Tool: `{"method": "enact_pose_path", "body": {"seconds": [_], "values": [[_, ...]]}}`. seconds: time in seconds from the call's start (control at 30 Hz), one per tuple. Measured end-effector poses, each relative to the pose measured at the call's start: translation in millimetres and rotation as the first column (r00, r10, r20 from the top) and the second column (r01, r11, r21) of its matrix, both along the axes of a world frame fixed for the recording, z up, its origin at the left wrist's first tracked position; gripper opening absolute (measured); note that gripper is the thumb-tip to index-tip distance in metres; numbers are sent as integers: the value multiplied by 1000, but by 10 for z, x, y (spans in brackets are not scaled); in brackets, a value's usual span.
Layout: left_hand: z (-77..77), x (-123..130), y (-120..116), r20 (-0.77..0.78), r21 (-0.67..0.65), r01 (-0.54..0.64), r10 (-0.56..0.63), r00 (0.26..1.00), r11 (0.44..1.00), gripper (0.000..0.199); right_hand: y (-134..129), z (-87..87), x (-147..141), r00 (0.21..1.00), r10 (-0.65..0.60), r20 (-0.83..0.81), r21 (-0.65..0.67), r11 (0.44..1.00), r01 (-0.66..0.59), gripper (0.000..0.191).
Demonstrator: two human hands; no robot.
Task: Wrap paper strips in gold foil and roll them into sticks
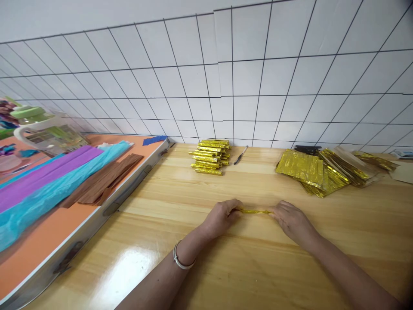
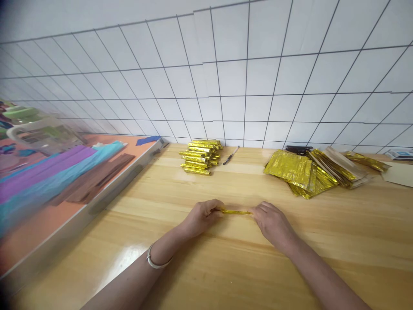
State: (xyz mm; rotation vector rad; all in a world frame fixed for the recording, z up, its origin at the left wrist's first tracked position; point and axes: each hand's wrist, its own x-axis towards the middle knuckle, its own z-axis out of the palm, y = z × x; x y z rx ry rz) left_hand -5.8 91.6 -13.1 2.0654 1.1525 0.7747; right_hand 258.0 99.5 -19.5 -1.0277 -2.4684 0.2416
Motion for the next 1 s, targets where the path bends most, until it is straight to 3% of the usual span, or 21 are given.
{"method": "enact_pose_path", "body": {"seconds": [0.17,0.33,0.47,0.67,1.0], "values": [[7,4,-28,71,23,-108,106,992,994,6,13,-43,45,1000,14,-8,-27,1000,-14,21],[-17,7,-56,41,135,-115,111,993,984,11,14,-68,92,999,-38,25,1,999,38,18],[-42,-6,-52,19,150,-120,119,993,981,13,12,-70,115,998,-21,59,-24,999,23,22],[4,-11,-44,4,252,-92,94,996,963,10,20,-69,150,997,-49,58,-10,999,50,21],[-34,-73,-15,11,214,-140,141,990,967,5,-60,93,104,997,-64,41,86,994,61,18]]}}
